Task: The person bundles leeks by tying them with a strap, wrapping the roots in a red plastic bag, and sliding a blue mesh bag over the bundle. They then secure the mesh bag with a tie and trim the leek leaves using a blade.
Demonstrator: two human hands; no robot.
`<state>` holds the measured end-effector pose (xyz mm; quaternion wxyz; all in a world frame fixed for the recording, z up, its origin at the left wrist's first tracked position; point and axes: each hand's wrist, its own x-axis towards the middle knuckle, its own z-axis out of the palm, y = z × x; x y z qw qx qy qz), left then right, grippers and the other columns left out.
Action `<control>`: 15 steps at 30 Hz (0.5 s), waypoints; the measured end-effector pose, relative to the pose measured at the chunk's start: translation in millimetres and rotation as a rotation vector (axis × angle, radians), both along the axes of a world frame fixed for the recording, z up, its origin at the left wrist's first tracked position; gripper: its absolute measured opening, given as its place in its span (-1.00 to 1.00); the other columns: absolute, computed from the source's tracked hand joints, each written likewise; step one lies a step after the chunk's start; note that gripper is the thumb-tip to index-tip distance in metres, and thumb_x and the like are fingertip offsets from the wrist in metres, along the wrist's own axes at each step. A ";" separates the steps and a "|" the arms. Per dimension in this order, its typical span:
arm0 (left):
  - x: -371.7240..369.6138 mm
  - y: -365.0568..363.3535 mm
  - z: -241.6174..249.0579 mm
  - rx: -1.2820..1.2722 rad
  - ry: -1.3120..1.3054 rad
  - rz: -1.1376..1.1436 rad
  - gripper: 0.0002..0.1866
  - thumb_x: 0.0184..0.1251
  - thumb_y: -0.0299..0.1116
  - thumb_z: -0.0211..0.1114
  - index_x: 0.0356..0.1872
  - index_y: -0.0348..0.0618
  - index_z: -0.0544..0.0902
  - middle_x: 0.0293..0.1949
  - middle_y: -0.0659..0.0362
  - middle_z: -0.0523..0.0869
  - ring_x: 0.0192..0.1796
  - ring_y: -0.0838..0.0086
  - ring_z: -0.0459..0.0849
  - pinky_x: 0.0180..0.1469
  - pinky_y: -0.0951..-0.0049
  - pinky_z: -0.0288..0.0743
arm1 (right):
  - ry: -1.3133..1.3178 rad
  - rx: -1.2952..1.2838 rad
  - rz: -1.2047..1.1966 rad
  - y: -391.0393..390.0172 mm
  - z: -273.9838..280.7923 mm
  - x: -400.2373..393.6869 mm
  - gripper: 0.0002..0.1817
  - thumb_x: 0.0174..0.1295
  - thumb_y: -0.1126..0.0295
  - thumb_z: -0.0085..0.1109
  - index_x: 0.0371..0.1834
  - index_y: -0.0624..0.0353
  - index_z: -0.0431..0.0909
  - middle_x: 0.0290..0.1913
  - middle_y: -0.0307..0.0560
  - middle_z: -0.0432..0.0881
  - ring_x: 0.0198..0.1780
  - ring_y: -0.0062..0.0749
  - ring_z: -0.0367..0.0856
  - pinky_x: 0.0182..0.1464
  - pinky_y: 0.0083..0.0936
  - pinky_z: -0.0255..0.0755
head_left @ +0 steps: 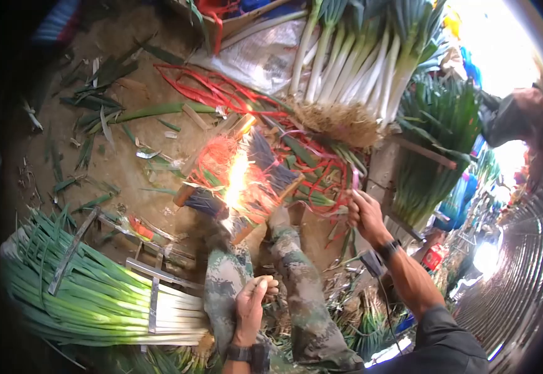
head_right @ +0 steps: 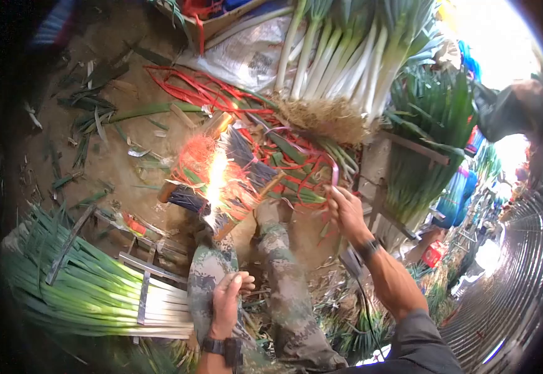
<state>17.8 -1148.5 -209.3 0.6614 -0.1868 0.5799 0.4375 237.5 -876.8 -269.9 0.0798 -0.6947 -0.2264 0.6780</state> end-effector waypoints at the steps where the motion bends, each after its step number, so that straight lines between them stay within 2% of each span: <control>1: 6.9 2.3 3.8 0.045 0.029 -0.105 -0.64 0.51 -0.24 0.15 0.07 -0.36 0.61 -0.10 0.04 0.75 -0.15 0.44 0.69 -0.06 0.46 0.54 | 0.017 0.000 -0.007 1.2 41.7 -2.4 -0.75 0.49 0.22 0.04 -0.01 0.16 0.57 -0.56 -0.48 0.31 -0.65 -0.78 0.18 -0.62 -0.74 0.07; 2: 11.6 4.0 8.4 0.087 -0.005 -0.161 -0.57 0.51 -0.21 0.15 0.18 -0.38 0.55 -0.01 0.01 0.73 -0.16 0.50 0.68 -0.07 0.50 0.53 | -0.015 0.031 0.166 -0.7 71.2 -0.1 -0.72 0.50 0.19 0.03 -0.04 0.20 0.50 -0.65 -0.45 0.26 -0.70 -0.72 0.18 -0.66 -0.68 0.10; 3: 12.1 15.0 19.8 0.095 0.008 -0.148 -0.57 0.51 -0.21 0.15 0.18 -0.38 0.55 -0.01 0.01 0.73 -0.16 0.50 0.68 -0.07 0.50 0.53 | -0.016 0.198 0.446 -9.9 102.8 -3.9 -0.71 0.50 0.20 0.02 -0.13 0.25 0.52 -0.67 -0.37 0.37 -0.70 -0.71 0.28 -0.66 -0.67 0.13; 4: 12.6 27.9 35.3 0.175 -0.111 -0.097 -0.55 0.52 -0.23 0.13 0.23 -0.38 0.50 0.03 -0.01 0.71 -0.20 0.52 0.66 -0.09 0.50 0.53 | -0.039 -0.025 0.574 -11.1 141.0 -10.9 -0.70 0.42 0.20 0.14 -0.13 0.23 0.70 -0.37 -0.29 0.68 -0.43 -0.70 0.55 -0.43 -0.65 0.43; 5: 13.2 37.6 51.2 0.254 -0.226 -0.046 -0.53 0.53 -0.24 0.11 0.28 -0.38 0.46 0.08 -0.02 0.69 -0.24 0.54 0.64 -0.10 0.51 0.52 | 0.012 -0.107 0.733 -23.9 162.6 -16.5 -0.71 0.39 0.21 0.19 -0.07 0.22 0.69 -0.37 -0.32 0.68 -0.41 -0.66 0.57 -0.36 -0.59 0.49; 6: 14.8 45.5 64.1 0.255 -0.200 -0.024 -0.53 0.53 -0.24 0.11 0.28 -0.38 0.46 0.08 -0.02 0.69 -0.24 0.54 0.64 -0.10 0.51 0.52 | 0.078 -0.154 0.818 -39.1 184.7 -36.5 -0.70 0.36 0.23 0.24 -0.04 0.24 0.69 -0.38 -0.30 0.68 -0.44 -0.63 0.55 -0.35 -0.54 0.50; 8: 17.6 49.7 92.8 0.450 -0.378 0.216 -0.50 0.55 -0.26 0.07 0.37 -0.38 0.36 0.14 -0.04 0.65 -0.32 0.56 0.58 -0.16 0.52 0.51 | 0.308 -0.058 1.162 -63.5 189.1 -40.4 -0.72 0.37 0.28 0.23 -0.04 0.27 0.69 -0.45 -0.27 0.65 -0.48 -0.65 0.46 -0.39 -0.52 0.44; 9: 16.2 46.3 107.6 0.445 -0.308 0.267 -0.56 0.56 -0.28 0.04 0.29 -0.39 0.42 0.01 0.02 0.68 -0.38 0.56 0.53 -0.20 0.52 0.47 | 0.397 0.006 1.298 -76.9 188.2 -44.6 -0.73 0.38 0.30 0.22 -0.05 0.28 0.69 -0.47 -0.25 0.63 -0.48 -0.66 0.45 -0.39 -0.53 0.42; 11: 20.9 -4.6 123.9 0.395 -0.078 0.551 -0.65 0.56 -0.30 0.03 0.14 -0.38 0.49 -0.17 0.10 0.66 -0.37 0.53 0.54 -0.18 0.48 0.46 | 0.378 -0.122 1.321 -91.8 204.9 -61.8 -0.74 0.37 0.30 0.23 -0.06 0.27 0.70 -0.52 -0.28 0.58 -0.48 -0.68 0.44 -0.43 -0.56 0.38; 12: 24.0 -22.3 128.8 0.464 0.018 0.713 -0.73 0.55 -0.32 0.04 0.01 -0.33 0.53 -0.28 0.16 0.60 -0.36 0.50 0.54 -0.20 0.45 0.45 | 0.341 -0.219 1.299 -95.1 206.7 -61.5 -0.75 0.37 0.30 0.23 -0.07 0.27 0.71 -0.54 -0.28 0.57 -0.50 -0.70 0.44 -0.46 -0.61 0.33; 15: 33.5 -73.0 151.4 0.386 0.145 1.039 -0.70 0.51 -0.38 0.09 0.13 -0.30 0.56 -0.15 0.15 0.66 -0.18 0.43 0.66 -0.07 0.35 0.54 | 0.345 -0.276 1.346 -97.1 210.8 -69.2 -0.75 0.39 0.30 0.23 -0.12 0.29 0.72 -0.51 -0.27 0.63 -0.49 -0.70 0.49 -0.46 -0.65 0.35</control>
